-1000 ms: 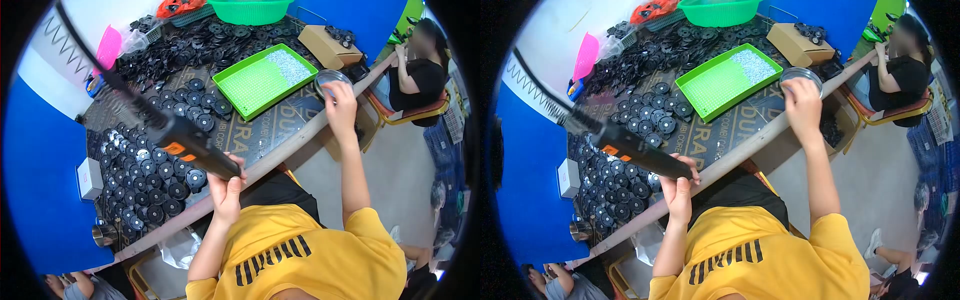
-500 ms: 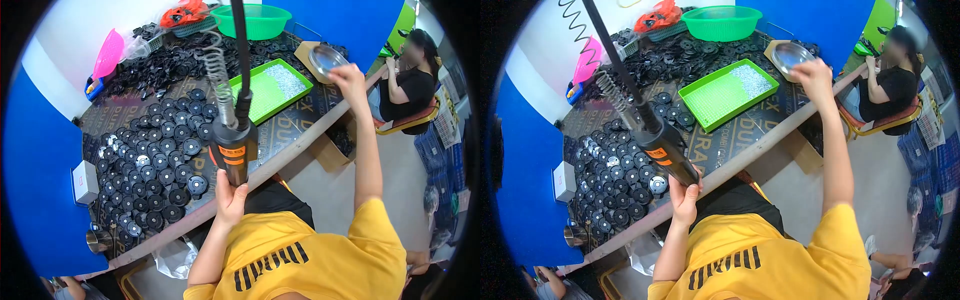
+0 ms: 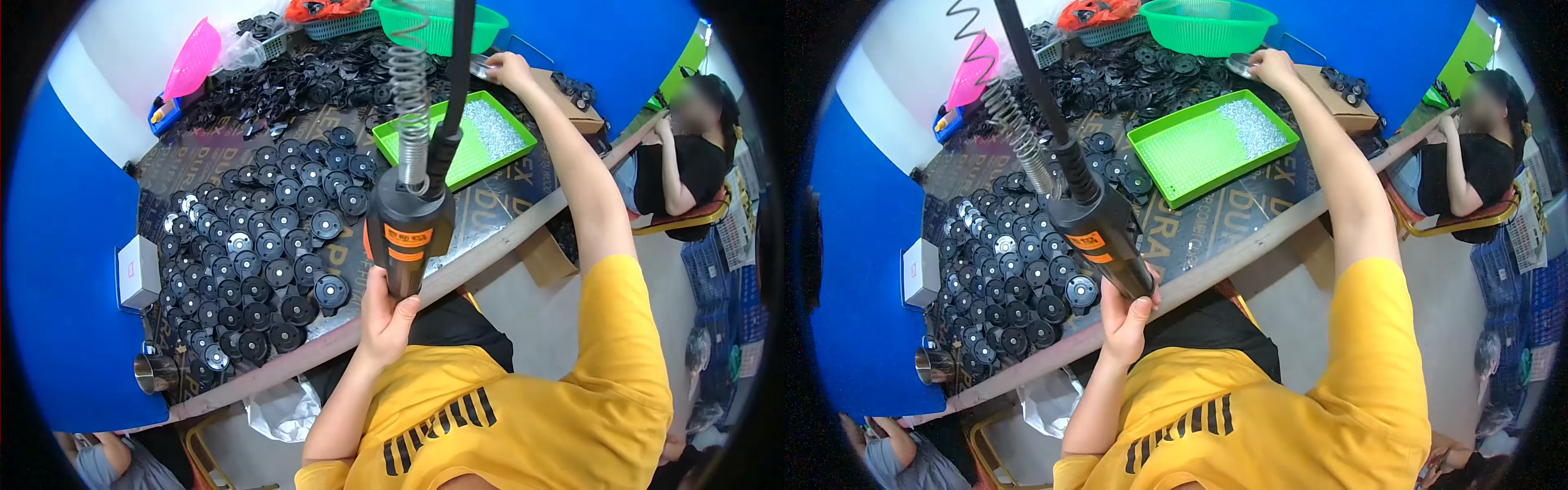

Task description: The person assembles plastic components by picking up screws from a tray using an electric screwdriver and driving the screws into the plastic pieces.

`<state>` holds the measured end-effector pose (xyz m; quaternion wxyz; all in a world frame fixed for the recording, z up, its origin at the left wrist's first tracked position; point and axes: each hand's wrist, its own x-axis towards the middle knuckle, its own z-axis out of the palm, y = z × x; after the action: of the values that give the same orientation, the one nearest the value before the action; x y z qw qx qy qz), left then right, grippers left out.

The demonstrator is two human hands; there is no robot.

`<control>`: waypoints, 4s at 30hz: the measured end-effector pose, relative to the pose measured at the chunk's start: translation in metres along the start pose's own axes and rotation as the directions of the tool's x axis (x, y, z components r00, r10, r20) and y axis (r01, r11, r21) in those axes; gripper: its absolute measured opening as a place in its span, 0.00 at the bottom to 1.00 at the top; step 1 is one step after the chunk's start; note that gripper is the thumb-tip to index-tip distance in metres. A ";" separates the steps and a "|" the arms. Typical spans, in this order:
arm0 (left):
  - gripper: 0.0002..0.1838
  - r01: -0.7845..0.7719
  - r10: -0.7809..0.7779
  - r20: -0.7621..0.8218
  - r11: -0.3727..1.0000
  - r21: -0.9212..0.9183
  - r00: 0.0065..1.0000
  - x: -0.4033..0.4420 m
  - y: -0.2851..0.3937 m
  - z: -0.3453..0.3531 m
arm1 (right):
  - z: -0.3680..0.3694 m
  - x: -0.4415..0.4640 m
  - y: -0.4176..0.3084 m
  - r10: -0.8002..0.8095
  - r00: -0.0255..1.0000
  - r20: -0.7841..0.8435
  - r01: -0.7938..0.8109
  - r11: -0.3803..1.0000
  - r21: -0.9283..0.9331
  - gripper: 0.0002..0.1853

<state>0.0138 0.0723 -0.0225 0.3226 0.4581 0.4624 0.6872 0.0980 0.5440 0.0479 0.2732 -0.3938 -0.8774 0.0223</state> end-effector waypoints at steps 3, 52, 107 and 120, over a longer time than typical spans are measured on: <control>0.22 -0.018 0.018 -0.024 1.000 0.010 1.000 0.000 -0.003 -0.001 | -0.036 -0.055 -0.047 -0.094 0.994 -0.064 0.107 0.959 0.263 0.10; 0.27 -0.035 0.016 -0.096 0.981 -0.193 0.995 0.000 0.008 0.009 | -0.108 -0.241 -0.119 -0.637 0.705 0.312 0.480 0.753 0.451 0.09; 0.11 -0.354 0.252 0.263 0.459 0.815 0.931 0.064 0.102 -0.033 | -0.083 -0.257 -0.219 -0.357 0.932 0.056 -0.110 -0.132 0.985 0.34; 0.26 -0.088 -0.398 0.046 -0.088 0.992 0.916 0.232 0.005 -0.028 | -0.075 -0.253 -0.228 -0.335 0.942 0.015 -0.060 -0.122 0.991 0.28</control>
<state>-0.0986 0.2617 0.0550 0.0364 0.5945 0.8033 -0.0018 0.1177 0.1956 0.0528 0.3548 0.0432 -0.6310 0.6886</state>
